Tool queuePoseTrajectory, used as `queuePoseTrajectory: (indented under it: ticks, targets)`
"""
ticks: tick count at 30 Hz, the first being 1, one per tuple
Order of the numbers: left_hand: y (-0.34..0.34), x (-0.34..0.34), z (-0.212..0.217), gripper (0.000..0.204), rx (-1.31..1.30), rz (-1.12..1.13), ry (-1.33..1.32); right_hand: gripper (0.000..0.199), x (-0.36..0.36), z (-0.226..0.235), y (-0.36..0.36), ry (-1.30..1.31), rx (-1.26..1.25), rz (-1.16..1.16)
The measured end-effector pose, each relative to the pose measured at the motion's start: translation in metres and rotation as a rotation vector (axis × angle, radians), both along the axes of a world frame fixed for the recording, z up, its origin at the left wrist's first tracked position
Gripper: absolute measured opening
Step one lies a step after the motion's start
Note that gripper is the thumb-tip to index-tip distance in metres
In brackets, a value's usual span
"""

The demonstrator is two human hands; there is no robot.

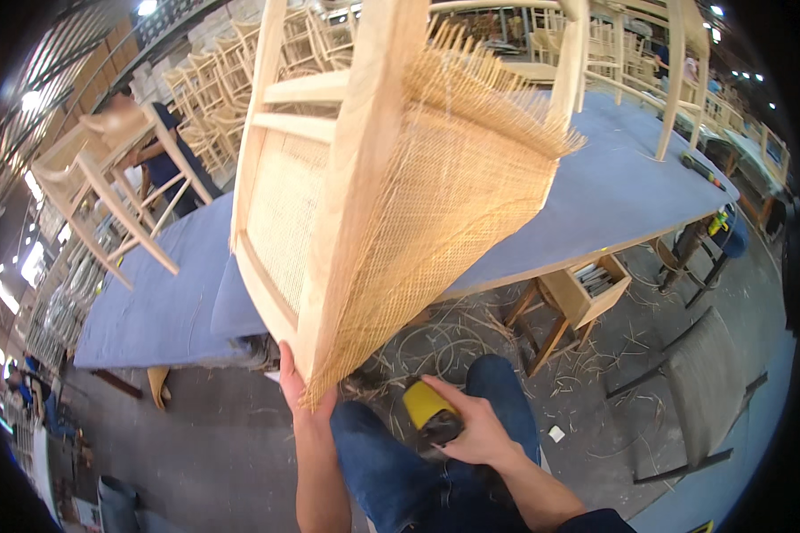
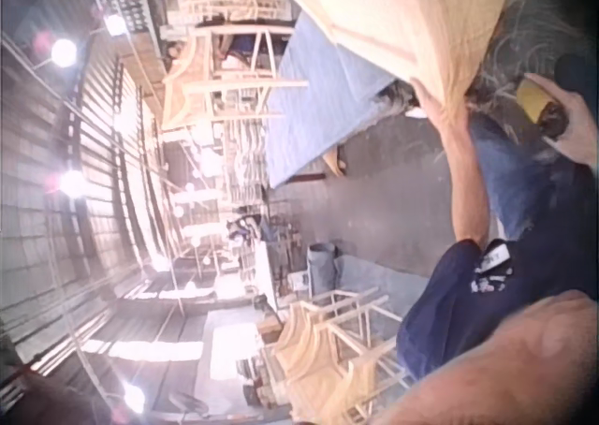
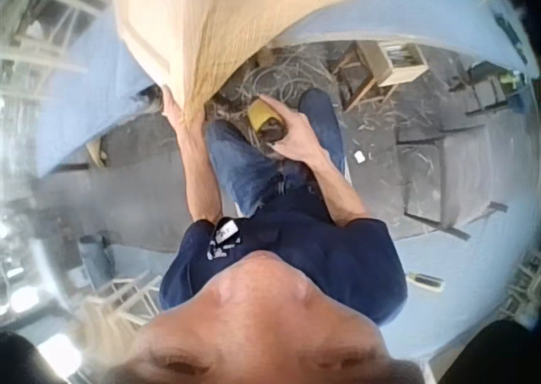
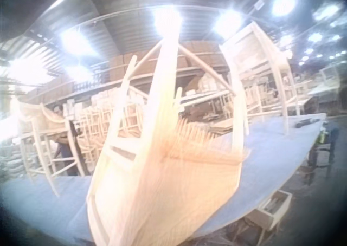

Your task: The person uses a pneumatic staple gun to attach a sheet of woven cane webbing to the underside of a wooden chair frame. They repeatedly pull the webbing taut, staple it along the frame's edges, and rotate the chair to access different sides, ensuring the material is securely fastened.

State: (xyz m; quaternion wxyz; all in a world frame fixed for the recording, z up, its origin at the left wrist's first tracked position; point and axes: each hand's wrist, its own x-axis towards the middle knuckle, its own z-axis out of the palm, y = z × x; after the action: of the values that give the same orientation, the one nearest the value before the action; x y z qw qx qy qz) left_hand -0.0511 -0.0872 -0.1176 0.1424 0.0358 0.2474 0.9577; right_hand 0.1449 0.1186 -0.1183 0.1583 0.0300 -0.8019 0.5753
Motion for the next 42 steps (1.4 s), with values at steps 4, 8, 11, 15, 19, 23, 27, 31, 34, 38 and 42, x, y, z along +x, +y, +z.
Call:
queuePoseTrajectory:
  ticks: [4,8,11,15,19,23,27,31,34,38,42]
  targets:
    - [0.001,-0.003,-0.003,0.055,-0.038,0.049,-0.01,0.078,0.006,-0.001,0.07,0.074,0.103,-0.314]
    - [0.001,-0.005,-0.009,0.063,-0.047,0.079,0.01,0.071,-0.015,0.024,0.175,0.251,0.265,-0.707]
    - [0.001,-0.006,-0.013,0.062,0.023,-0.013,0.113,0.077,-0.029,0.053,0.263,0.041,0.442,-0.916]
    - [0.002,-0.007,-0.014,0.062,-0.028,0.046,0.045,0.081,-0.071,0.076,0.365,-0.296,0.742,-0.872]
    - [0.002,-0.007,-0.012,0.061,-0.012,0.062,0.031,0.086,-0.114,0.07,0.418,-0.614,0.78,-0.887]
    - [0.004,-0.005,-0.01,0.059,-0.031,0.066,0.029,0.089,-0.137,0.058,0.431,-0.652,0.852,-0.965]
    - [0.001,-0.002,-0.012,0.057,-0.061,0.069,0.009,0.088,-0.143,0.056,0.436,-0.623,0.893,-0.958]
    - [-0.014,0.0,-0.005,0.048,-0.35,0.189,-0.039,0.084,-0.154,0.059,0.446,-0.591,1.034,-0.958]
    - [-0.028,0.005,0.021,0.034,-0.848,0.588,-0.027,0.084,-0.162,0.05,0.454,-0.497,1.093,-0.968]
    - [-0.005,0.02,0.083,0.036,-1.131,1.129,0.86,0.075,-0.162,0.031,0.461,-0.205,1.152,-1.033]
    - [0.058,0.043,0.168,0.056,-1.715,0.584,1.909,0.061,-0.16,0.024,0.464,-0.114,1.185,-1.043]
